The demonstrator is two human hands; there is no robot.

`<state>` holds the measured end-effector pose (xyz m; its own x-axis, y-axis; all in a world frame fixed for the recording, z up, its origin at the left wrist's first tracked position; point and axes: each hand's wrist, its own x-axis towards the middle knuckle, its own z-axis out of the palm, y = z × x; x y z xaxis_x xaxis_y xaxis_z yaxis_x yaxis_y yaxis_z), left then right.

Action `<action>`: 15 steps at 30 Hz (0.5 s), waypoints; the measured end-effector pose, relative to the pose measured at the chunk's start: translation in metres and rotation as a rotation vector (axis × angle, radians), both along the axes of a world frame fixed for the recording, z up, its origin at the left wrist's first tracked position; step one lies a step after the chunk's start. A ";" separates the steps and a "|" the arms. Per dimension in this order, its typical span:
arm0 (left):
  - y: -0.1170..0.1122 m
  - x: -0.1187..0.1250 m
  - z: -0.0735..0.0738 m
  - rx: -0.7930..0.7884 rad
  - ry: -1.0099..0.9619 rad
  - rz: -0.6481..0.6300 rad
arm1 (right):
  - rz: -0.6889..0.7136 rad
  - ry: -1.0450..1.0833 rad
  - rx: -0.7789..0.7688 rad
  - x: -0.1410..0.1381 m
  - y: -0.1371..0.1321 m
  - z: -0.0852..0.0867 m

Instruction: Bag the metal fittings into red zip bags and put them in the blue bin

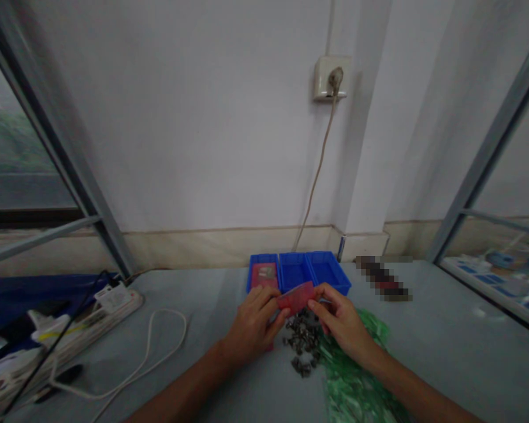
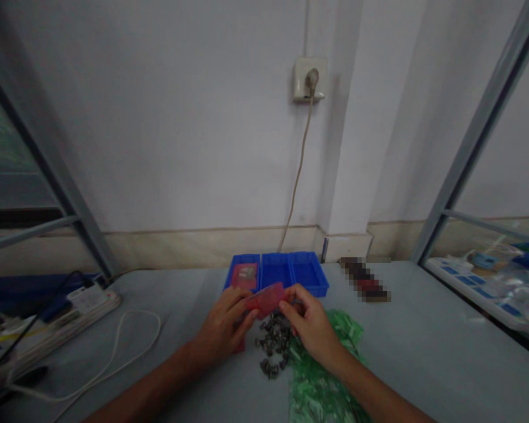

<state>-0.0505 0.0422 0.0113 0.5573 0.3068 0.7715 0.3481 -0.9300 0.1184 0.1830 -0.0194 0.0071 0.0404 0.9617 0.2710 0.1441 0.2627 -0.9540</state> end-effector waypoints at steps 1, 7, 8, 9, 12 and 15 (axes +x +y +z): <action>0.000 0.000 0.000 0.026 0.007 -0.002 | 0.001 -0.002 0.001 0.000 0.000 0.000; 0.000 -0.001 0.001 0.097 0.023 -0.013 | 0.003 -0.015 -0.004 0.000 -0.001 0.002; 0.000 -0.001 0.002 0.103 0.027 -0.012 | 0.002 -0.017 -0.004 0.000 -0.001 0.002; 0.000 -0.002 0.003 0.104 0.032 -0.011 | 0.001 -0.019 -0.004 0.000 -0.001 0.002; -0.001 -0.002 0.005 0.079 0.042 -0.006 | 0.002 -0.026 -0.004 0.000 -0.001 0.003; 0.000 -0.002 0.004 0.063 0.035 -0.008 | 0.005 -0.037 -0.011 -0.001 -0.002 0.003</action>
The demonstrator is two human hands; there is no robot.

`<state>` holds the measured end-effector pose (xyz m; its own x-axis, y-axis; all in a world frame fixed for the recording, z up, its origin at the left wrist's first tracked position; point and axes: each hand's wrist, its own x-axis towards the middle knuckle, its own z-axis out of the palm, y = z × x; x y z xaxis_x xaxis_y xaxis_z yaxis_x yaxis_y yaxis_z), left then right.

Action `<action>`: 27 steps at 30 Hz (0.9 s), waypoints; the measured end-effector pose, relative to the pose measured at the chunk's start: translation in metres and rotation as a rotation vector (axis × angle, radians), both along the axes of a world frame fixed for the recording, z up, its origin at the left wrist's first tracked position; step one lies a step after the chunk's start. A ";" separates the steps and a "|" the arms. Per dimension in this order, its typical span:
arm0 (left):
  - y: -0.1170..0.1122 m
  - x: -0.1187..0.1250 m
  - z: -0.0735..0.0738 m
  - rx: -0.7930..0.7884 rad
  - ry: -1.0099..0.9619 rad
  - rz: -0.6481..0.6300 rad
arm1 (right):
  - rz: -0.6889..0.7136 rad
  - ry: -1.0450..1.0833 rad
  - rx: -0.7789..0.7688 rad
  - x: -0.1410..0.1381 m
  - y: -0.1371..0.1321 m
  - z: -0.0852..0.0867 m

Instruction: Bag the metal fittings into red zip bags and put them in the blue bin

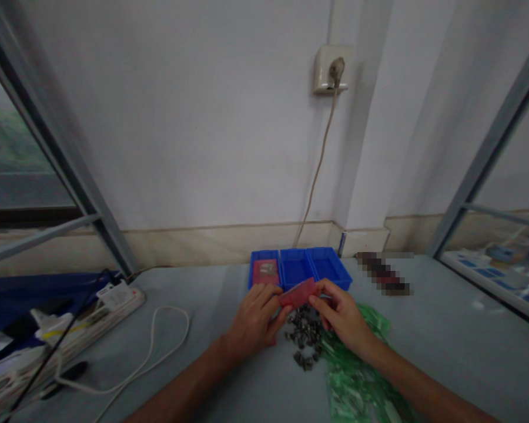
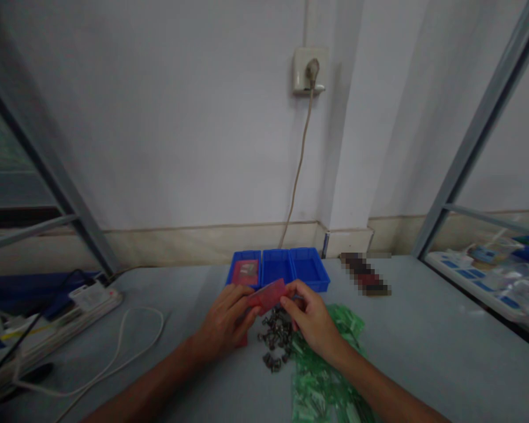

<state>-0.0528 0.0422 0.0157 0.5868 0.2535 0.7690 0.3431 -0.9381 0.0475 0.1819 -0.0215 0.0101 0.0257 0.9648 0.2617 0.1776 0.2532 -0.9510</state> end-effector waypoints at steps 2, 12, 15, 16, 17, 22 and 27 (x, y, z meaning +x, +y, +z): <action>0.000 0.000 -0.001 -0.004 -0.003 -0.002 | 0.001 -0.012 0.001 -0.001 0.000 0.000; 0.000 0.004 -0.002 -0.222 -0.096 0.040 | -0.080 -0.142 0.181 0.000 0.000 0.004; 0.000 0.004 -0.002 -0.252 -0.106 0.031 | -0.062 -0.130 0.127 -0.001 -0.002 0.003; 0.000 0.005 -0.002 -0.261 -0.107 0.029 | -0.055 -0.116 0.101 -0.002 -0.002 0.003; 0.000 0.005 -0.002 -0.270 -0.108 0.028 | -0.052 -0.102 0.085 -0.002 -0.002 0.002; -0.001 0.005 -0.001 -0.326 -0.115 0.033 | -0.065 -0.013 0.086 -0.004 -0.003 0.001; -0.004 0.009 0.003 -0.415 -0.193 0.007 | -0.074 -0.038 0.110 -0.004 -0.005 0.005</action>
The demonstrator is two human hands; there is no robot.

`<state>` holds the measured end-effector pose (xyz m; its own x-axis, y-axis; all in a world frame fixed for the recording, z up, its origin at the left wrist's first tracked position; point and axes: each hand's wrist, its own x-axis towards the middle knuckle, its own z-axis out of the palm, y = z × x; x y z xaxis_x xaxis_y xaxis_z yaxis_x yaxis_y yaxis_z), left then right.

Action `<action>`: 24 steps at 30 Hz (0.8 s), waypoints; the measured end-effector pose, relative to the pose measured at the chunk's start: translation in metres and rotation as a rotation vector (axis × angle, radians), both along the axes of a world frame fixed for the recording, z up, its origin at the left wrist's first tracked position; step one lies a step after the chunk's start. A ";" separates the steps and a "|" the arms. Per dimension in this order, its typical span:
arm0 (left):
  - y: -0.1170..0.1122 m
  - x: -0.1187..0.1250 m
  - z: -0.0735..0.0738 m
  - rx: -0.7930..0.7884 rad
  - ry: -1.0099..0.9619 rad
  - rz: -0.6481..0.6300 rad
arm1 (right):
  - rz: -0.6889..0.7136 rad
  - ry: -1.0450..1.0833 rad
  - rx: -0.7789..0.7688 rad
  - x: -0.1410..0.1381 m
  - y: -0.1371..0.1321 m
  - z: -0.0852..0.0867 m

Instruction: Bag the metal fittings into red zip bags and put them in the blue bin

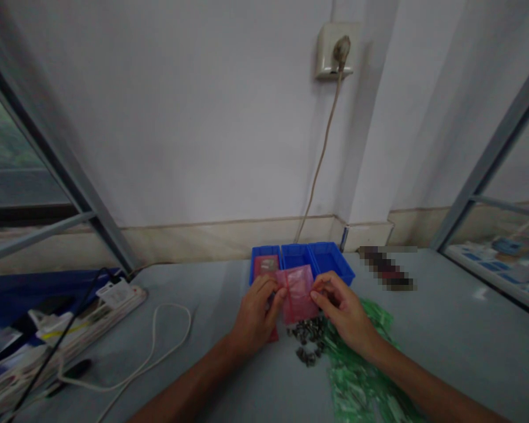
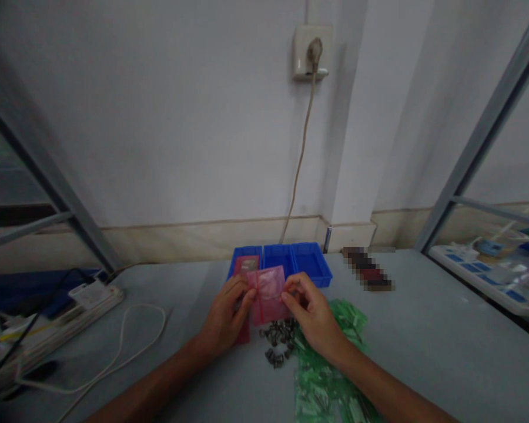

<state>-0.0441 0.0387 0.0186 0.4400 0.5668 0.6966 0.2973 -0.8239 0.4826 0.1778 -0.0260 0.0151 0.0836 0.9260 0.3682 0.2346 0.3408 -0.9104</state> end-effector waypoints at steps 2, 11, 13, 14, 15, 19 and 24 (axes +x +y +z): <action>-0.002 0.002 0.000 -0.053 -0.039 -0.002 | 0.005 -0.037 0.007 0.001 -0.001 0.002; -0.010 0.006 -0.006 -0.141 -0.066 -0.022 | 0.003 -0.074 -0.045 0.006 -0.001 -0.003; -0.012 0.004 -0.006 -0.149 -0.064 -0.026 | 0.002 -0.070 -0.047 0.007 0.000 -0.005; -0.012 0.004 -0.006 -0.152 -0.061 -0.031 | 0.001 -0.069 -0.048 0.007 0.000 -0.005; -0.013 0.003 -0.006 -0.158 -0.059 -0.037 | 0.000 -0.069 -0.050 0.007 0.001 -0.006; -0.015 -0.001 -0.009 -0.168 -0.052 -0.045 | 0.005 -0.069 -0.072 0.010 0.004 -0.010; -0.015 -0.002 -0.015 -0.113 0.003 0.032 | -0.003 -0.046 -0.085 0.009 0.005 -0.007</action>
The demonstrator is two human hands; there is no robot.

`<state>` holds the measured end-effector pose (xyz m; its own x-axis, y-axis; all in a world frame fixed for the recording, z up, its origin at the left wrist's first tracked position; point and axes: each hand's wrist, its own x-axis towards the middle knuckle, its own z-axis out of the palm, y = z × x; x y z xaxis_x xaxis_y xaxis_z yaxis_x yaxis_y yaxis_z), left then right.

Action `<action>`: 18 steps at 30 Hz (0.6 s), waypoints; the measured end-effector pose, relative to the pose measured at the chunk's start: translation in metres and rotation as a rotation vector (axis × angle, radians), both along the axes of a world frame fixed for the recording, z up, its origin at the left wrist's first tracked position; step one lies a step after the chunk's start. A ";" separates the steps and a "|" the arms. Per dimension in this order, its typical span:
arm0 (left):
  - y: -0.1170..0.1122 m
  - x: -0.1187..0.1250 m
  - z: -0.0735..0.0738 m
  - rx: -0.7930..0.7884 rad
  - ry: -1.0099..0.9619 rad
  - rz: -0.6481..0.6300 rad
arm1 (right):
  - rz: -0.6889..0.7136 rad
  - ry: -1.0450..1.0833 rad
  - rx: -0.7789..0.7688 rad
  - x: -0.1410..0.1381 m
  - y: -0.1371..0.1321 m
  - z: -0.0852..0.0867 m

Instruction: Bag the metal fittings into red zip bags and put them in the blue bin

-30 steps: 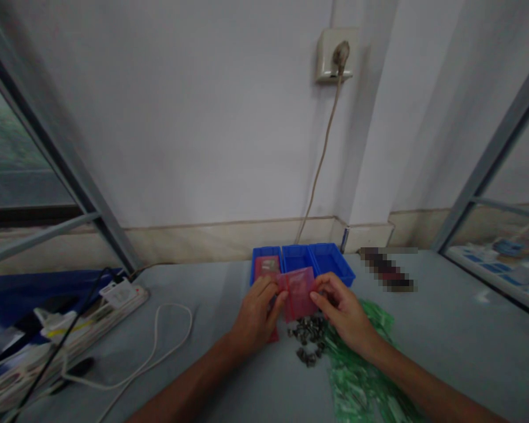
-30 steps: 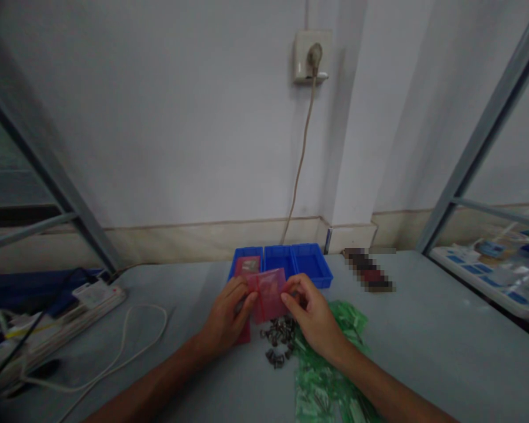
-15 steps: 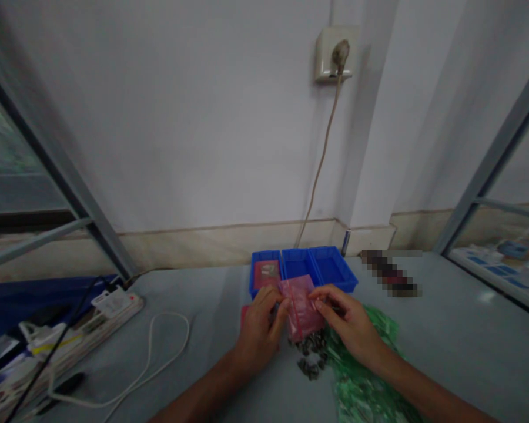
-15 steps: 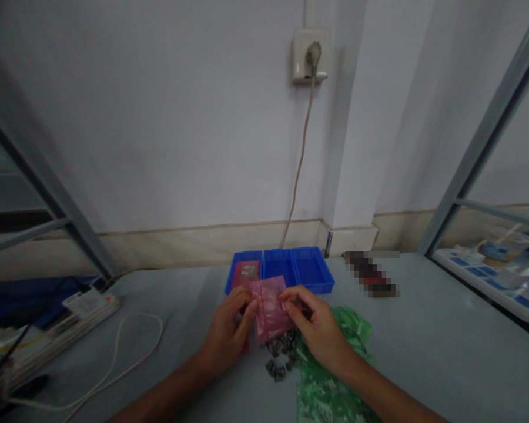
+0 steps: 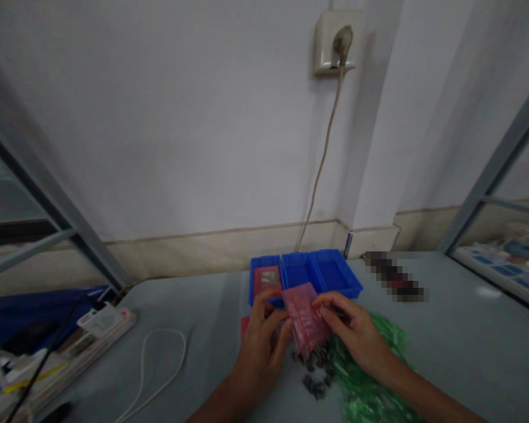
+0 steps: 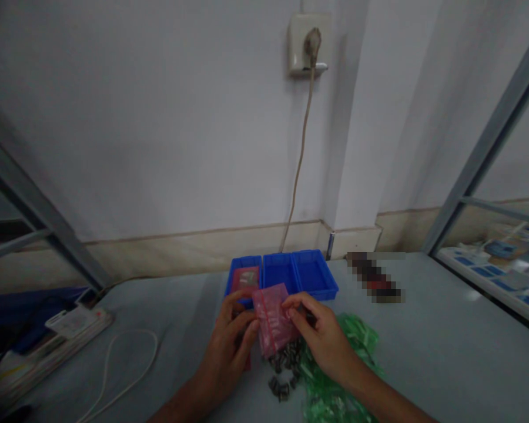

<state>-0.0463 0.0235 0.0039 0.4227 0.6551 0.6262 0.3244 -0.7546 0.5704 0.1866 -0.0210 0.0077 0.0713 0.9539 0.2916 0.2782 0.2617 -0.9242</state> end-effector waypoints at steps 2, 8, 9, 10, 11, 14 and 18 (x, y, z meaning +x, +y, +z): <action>0.000 -0.001 0.000 0.025 0.018 0.028 | 0.007 -0.002 -0.002 -0.001 0.000 0.002; -0.002 -0.005 0.005 0.099 0.130 -0.001 | 0.029 -0.025 -0.011 -0.001 0.000 0.001; -0.002 -0.006 0.006 0.096 0.143 -0.014 | 0.029 -0.030 -0.010 -0.001 0.000 0.001; -0.002 -0.006 0.006 0.091 0.149 -0.026 | 0.029 -0.036 -0.009 -0.001 0.000 0.001; -0.002 -0.007 0.007 0.087 0.150 -0.036 | 0.029 -0.042 -0.009 -0.001 0.000 0.002; -0.002 -0.007 0.008 0.088 0.143 -0.054 | 0.026 -0.041 -0.016 -0.002 -0.001 0.005; -0.002 -0.007 0.011 0.087 0.144 -0.056 | 0.025 -0.032 -0.012 -0.003 -0.001 0.008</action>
